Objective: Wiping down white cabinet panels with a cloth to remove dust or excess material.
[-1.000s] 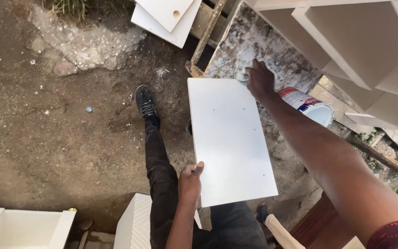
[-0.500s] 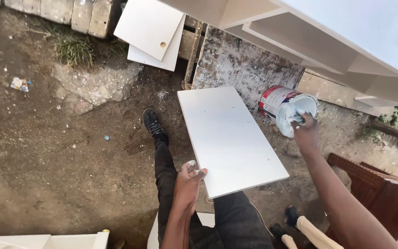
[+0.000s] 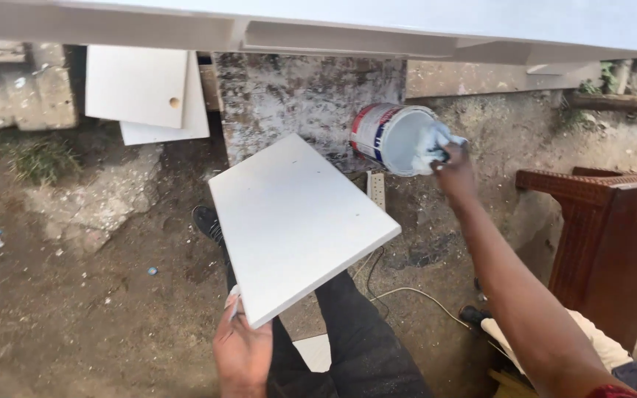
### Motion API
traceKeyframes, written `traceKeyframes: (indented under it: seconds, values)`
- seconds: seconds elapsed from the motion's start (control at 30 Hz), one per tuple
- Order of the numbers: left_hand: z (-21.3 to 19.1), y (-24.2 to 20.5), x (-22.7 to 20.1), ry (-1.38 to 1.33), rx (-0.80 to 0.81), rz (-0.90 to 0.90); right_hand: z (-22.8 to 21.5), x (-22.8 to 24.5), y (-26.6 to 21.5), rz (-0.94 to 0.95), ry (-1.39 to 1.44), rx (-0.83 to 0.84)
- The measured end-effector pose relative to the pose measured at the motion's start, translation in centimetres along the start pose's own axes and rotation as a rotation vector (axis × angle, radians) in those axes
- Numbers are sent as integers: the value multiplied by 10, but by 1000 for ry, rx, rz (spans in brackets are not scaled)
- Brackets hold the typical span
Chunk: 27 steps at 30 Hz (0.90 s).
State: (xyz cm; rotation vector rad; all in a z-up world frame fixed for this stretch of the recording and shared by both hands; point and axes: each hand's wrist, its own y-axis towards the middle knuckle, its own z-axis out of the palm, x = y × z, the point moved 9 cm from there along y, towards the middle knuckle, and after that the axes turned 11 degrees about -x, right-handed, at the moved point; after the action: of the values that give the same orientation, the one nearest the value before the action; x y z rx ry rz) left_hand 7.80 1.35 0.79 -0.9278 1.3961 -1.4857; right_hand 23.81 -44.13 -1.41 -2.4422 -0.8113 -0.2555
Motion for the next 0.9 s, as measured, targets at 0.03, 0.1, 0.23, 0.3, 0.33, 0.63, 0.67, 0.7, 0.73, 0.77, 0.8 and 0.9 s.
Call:
traceKeyframes:
  seconds: [0.03, 0.1, 0.23, 0.3, 0.33, 0.63, 0.67, 0.7, 0.73, 0.77, 0.8, 0.9]
  values:
    - [-5, 1, -3, 45, -61, 36, 8, 2, 12, -84, 6, -43]
    - [-14, 9, -4, 100, -127, 75, 30, -6, 41, -158, 14, -82]
    - [-8, 10, -7, -6, -16, 104, 119, -59, 126, -337, -204, -99]
    - [-7, 7, -5, -4, -53, 109, 156, -76, 154, -470, -298, -111]
    - [-9, 9, -3, -26, -53, 103, 164, -81, 159, -459, -334, -117]
    - [21, 2, -22, 102, 77, 290, 78, -48, 75, 417, 413, -19]
    - [27, -3, -27, 166, 75, 344, 85, -53, 62, 712, 674, 1]
    - [31, -3, -25, 168, 79, 340, 88, -56, 67, 712, 675, -5]
    - [32, -2, -22, 169, 53, 335, 94, -60, 70, 724, 669, 34]
    - [30, -3, -24, 171, 19, 338, 107, -61, 70, 739, 662, 84]
    - [37, -7, -24, 173, 15, 342, 110, -62, 68, 743, 661, 90]
    - [47, -11, -18, 293, -30, 376, 126, -79, 77, 784, 997, 184]
